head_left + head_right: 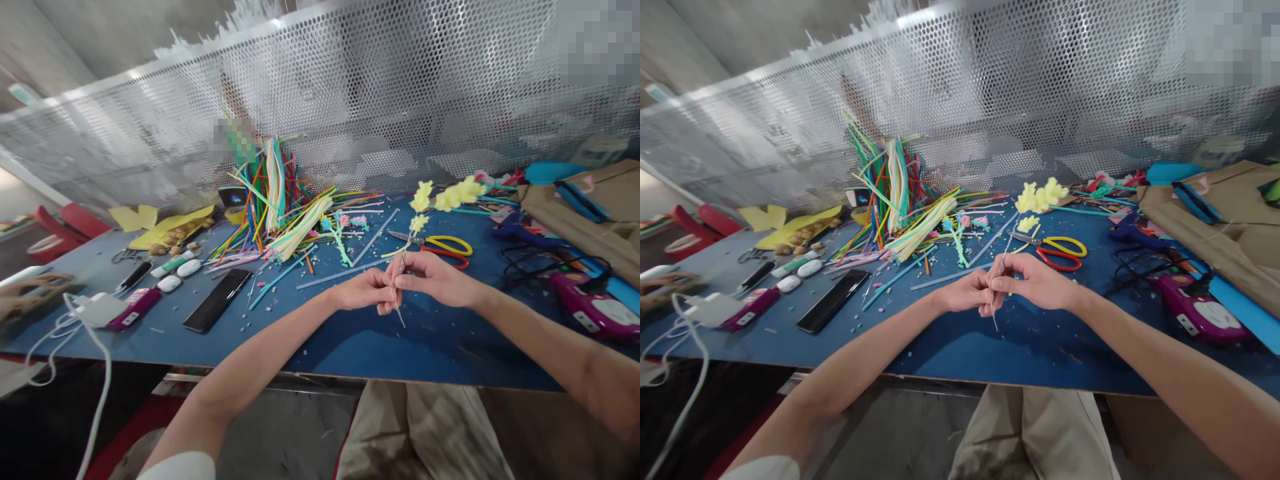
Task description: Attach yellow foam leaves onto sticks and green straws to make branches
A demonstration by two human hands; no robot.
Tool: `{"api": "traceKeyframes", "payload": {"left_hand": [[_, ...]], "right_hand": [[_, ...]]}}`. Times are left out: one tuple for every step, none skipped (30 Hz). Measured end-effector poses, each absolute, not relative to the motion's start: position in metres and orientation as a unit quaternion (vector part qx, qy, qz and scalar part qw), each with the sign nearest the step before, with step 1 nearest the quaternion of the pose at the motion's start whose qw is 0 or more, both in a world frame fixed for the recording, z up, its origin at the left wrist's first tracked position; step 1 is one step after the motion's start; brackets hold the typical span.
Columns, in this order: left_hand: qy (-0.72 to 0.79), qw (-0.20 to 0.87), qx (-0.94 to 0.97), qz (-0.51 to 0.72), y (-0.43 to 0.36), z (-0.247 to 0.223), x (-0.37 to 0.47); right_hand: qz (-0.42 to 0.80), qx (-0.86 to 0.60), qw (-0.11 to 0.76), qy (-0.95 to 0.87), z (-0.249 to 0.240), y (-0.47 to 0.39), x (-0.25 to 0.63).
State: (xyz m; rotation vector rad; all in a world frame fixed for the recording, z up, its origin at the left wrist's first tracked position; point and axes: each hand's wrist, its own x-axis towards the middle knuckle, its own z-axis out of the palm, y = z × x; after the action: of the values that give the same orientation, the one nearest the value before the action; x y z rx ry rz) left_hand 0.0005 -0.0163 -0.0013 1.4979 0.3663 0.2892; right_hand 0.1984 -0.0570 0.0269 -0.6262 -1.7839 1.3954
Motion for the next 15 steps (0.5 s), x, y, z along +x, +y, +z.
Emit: {"api": "traceKeyframes", "payload": {"left_hand": [[0.164, 0.692, 0.688, 0.146, -0.015, 0.0, 0.0], [0.165, 0.677, 0.698, 0.165, -0.014, 0.001, 0.0], [0.17, 0.661, 0.707, 0.183, -0.014, 0.003, 0.0], [0.179, 0.643, 0.718, 0.198, -0.013, 0.005, 0.0], [0.194, 0.62, 0.731, 0.209, -0.012, 0.007, -0.001], [0.21, 0.591, 0.747, 0.22, -0.012, 0.01, -0.001], [0.227, 0.559, 0.764, 0.229, -0.011, 0.013, -0.001], [0.246, 0.524, 0.781, 0.236, -0.011, 0.016, -0.002], [0.265, 0.492, 0.794, 0.241, -0.011, 0.018, -0.002], [0.284, 0.464, 0.803, 0.243, -0.011, 0.021, -0.003], [0.301, 0.441, 0.81, 0.242, -0.011, 0.023, -0.003], [0.314, 0.423, 0.816, 0.24, -0.011, 0.024, -0.003], [0.324, 0.408, 0.82, 0.236, -0.011, 0.025, -0.003], [0.331, 0.396, 0.824, 0.233, -0.011, 0.026, -0.003], [0.335, 0.385, 0.829, 0.23, -0.012, 0.026, -0.004]], "right_hand": [[0.537, -0.257, 0.387, -0.704, 0.029, -0.057, 0.199], [0.526, -0.271, 0.394, -0.703, 0.031, -0.056, 0.201], [0.512, -0.287, 0.405, -0.701, 0.032, -0.055, 0.202], [0.496, -0.304, 0.416, -0.699, 0.033, -0.053, 0.203], [0.479, -0.322, 0.427, -0.696, 0.033, -0.051, 0.204], [0.463, -0.339, 0.436, -0.694, 0.033, -0.049, 0.205], [0.449, -0.352, 0.443, -0.691, 0.032, -0.047, 0.206], [0.439, -0.361, 0.448, -0.69, 0.031, -0.045, 0.207], [0.432, -0.366, 0.452, -0.689, 0.03, -0.043, 0.207], [0.428, -0.367, 0.457, -0.688, 0.029, -0.041, 0.208], [0.426, -0.368, 0.46, -0.687, 0.027, -0.039, 0.208], [0.423, -0.367, 0.461, -0.688, 0.026, -0.038, 0.209], [0.419, -0.368, 0.462, -0.69, 0.025, -0.037, 0.209], [0.415, -0.369, 0.461, -0.692, 0.023, -0.036, 0.209], [0.41, -0.37, 0.46, -0.695, 0.022, -0.035, 0.209]]}}
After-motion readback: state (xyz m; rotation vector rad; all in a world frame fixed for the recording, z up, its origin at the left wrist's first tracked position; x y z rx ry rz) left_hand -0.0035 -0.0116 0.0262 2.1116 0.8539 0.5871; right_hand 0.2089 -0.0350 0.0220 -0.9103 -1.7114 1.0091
